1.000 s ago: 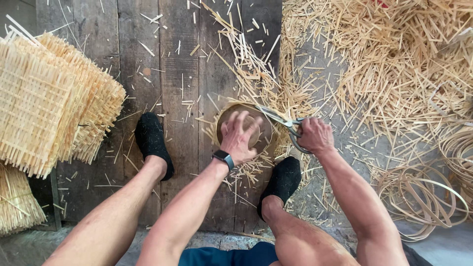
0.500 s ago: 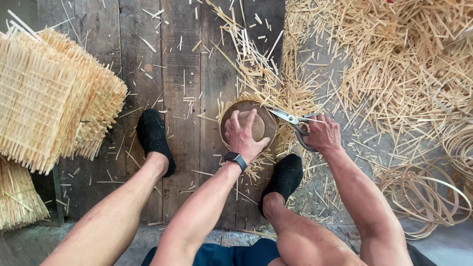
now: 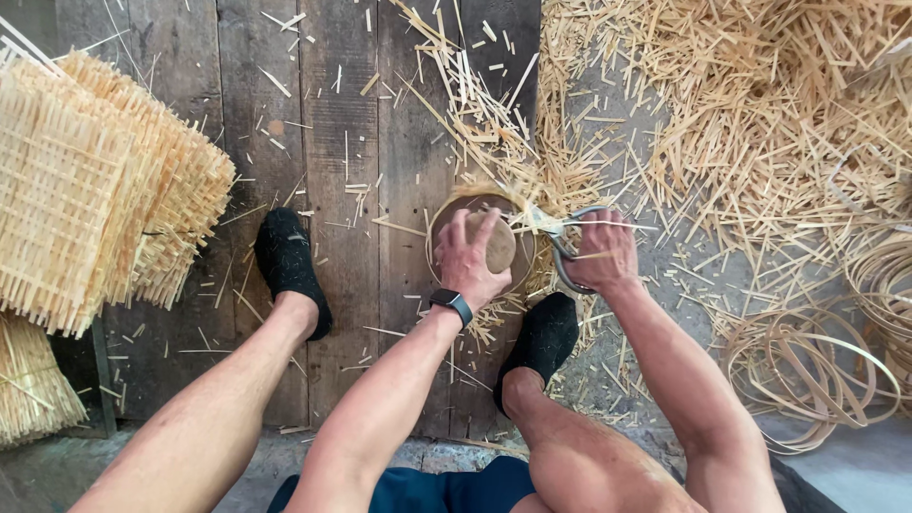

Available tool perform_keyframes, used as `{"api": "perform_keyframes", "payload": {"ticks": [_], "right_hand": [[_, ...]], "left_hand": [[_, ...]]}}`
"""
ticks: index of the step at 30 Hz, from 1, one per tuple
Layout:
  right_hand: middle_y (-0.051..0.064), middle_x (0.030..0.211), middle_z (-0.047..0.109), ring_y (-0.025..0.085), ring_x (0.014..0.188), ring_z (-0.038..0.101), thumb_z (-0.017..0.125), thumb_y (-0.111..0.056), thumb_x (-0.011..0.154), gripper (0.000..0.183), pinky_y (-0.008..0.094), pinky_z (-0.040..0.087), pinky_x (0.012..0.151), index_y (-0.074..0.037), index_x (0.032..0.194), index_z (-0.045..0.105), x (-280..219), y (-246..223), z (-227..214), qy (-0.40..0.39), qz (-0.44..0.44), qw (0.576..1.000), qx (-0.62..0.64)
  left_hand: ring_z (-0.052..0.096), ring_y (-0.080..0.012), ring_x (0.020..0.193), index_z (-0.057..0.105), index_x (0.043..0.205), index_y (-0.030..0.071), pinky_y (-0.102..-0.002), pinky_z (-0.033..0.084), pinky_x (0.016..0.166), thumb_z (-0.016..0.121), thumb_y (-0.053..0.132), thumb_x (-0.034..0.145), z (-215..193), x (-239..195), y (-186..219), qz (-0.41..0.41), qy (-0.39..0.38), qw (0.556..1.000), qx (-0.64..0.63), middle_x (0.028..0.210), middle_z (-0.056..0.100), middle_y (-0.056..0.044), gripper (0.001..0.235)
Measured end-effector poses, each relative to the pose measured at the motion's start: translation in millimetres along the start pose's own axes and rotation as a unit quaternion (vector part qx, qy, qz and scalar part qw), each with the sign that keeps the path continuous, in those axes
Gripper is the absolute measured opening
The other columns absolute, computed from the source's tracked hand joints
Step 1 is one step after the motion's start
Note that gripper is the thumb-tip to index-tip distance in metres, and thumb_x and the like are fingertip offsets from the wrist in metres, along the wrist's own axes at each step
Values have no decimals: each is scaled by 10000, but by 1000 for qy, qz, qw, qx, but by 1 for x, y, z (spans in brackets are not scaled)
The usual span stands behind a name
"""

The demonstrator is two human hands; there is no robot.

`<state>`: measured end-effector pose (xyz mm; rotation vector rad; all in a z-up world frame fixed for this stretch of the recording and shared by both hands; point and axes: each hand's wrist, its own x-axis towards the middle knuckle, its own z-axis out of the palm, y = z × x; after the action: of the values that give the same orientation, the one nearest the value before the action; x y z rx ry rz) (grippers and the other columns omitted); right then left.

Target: The person places a circular wooden template on a woven bamboo mat and uses shears to cut the mat into a circular shape. The finished circles are stacked nearby.

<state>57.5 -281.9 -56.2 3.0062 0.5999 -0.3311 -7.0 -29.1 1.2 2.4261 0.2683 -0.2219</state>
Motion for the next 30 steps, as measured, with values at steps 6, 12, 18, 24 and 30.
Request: {"api": "perform_keyframes", "payload": {"ticks": [6,12,18,24,30], "right_hand": [[195,1131,668,290,1006,671,638,-315,956,383,418,585,855,-32,1214,649,-4,11,13,-104,47,991,70],[233,935,658,328,840,656,741,-409,707,550,431,580,733,46,1001,644,-2,8,5,23,-5,999,38],[204,1025,674,278,898,671,589,-261,970,306,429,579,767,0,1118,649,-4,16,6,-84,40,994,53],[200,883,666,300,795,659,692,-516,779,562,434,576,697,15,962,665,-3,14,-1,54,-19,998,28],[142,999,683,262,881,688,587,-533,963,513,444,595,799,-34,1048,667,3,16,-22,-179,86,974,106]], "left_hand": [[294,-463,1389,398,1508,333,-655,370,1009,951,321,518,0,-1,1,2,25,999,45,1566,240,-195,1134],[339,-449,1383,396,1542,351,-634,401,1049,919,320,568,12,4,4,16,10,999,29,1534,281,-172,1107],[323,-451,1368,379,1515,326,-657,372,1026,930,295,508,5,6,1,27,-21,998,57,1526,278,-163,1148],[358,-442,1355,420,1513,368,-606,397,1068,896,262,532,3,5,5,44,-39,998,21,1505,311,-156,1095],[348,-439,1370,460,1467,356,-619,380,1059,917,262,500,-13,12,-6,108,-109,986,56,1506,317,-146,1074]]}}
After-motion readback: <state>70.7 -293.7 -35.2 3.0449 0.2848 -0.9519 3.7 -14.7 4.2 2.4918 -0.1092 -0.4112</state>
